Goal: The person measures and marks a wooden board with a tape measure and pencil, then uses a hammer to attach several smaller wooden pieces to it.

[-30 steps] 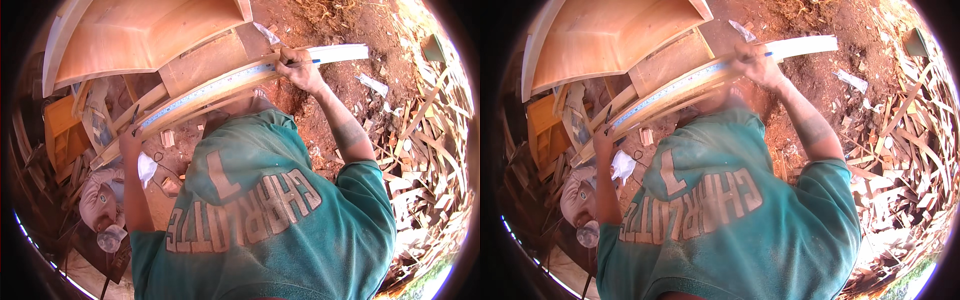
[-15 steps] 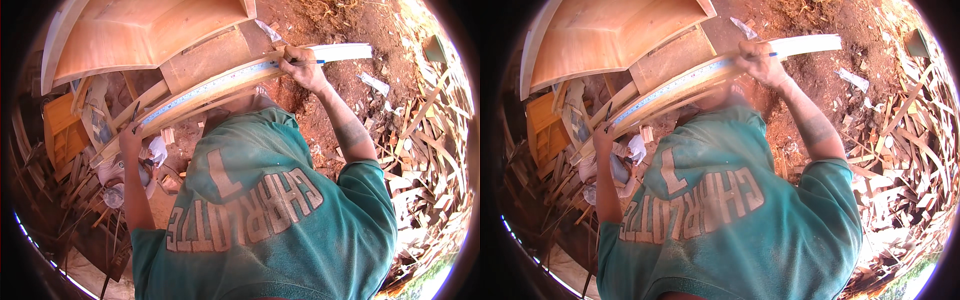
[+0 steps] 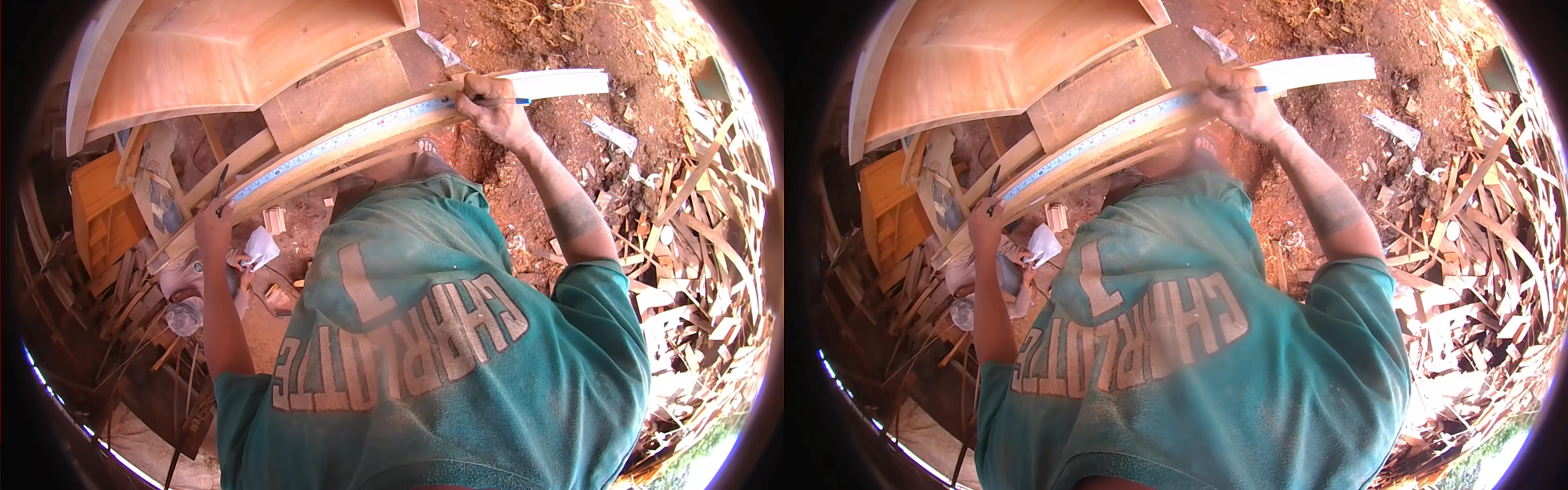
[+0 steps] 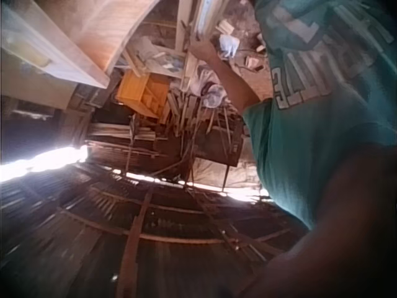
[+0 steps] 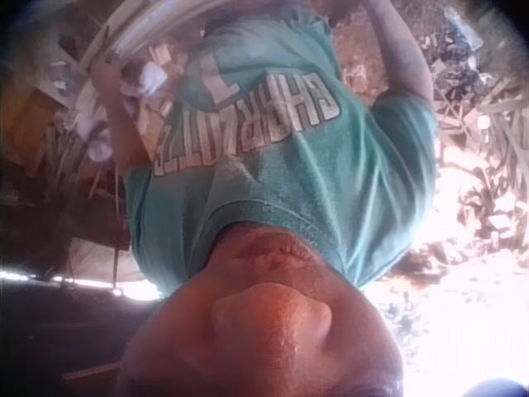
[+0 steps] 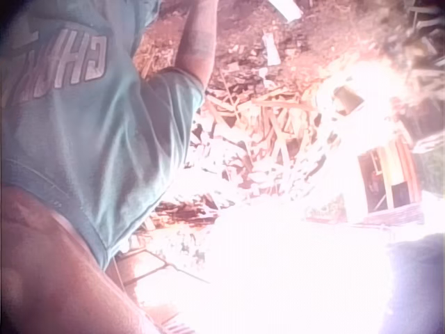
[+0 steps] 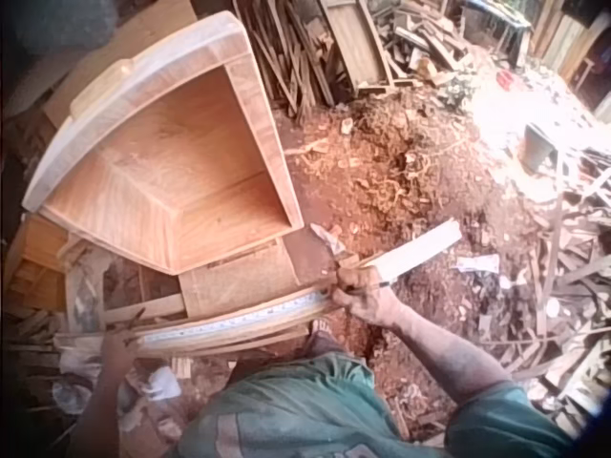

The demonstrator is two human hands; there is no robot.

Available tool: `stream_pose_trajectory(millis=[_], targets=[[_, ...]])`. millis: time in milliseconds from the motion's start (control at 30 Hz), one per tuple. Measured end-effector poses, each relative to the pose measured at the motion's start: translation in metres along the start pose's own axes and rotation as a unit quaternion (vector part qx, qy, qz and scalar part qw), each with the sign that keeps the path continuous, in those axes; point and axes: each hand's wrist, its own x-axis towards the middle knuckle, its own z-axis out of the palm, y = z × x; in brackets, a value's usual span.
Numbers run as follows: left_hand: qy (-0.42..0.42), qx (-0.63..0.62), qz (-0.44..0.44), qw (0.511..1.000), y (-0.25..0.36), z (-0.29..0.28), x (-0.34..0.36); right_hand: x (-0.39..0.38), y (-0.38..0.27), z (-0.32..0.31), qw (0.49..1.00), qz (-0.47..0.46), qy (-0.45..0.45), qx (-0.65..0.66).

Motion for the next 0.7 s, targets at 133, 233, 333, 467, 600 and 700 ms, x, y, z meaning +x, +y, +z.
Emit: stream_pose_trajectory(millis=[133,233,333,467,600,700], targets=[[-0.002,0.003,0.005,1.000,0.001,-0.002,0.002,0.000,0.004,-0.002,1.000,-0.006,-0.006,0.010],[-0.010,0.010,0.011,1.000,-0.003,-0.001,0.008,0.001,-0.001,-0.020,0.994,-0.011,0.054,0.098],[-0.035,0.002,-0.007,0.999,0.000,0.001,0.002,-0.002,0.008,-0.065,0.967,-0.039,0.139,0.210],[-0.033,0.000,-0.010,0.999,-0.004,0.002,0.005,-0.018,0.017,-0.122,0.977,0.008,0.200,0.072],[-0.022,-0.007,0.003,1.000,-0.001,0.003,0.006,-0.021,0.033,-0.118,0.986,0.051,0.154,0.024],[-0.018,-0.017,-0.004,1.000,0.004,0.000,0.005,-0.015,0.038,-0.103,0.989,0.039,0.138,0.038]])
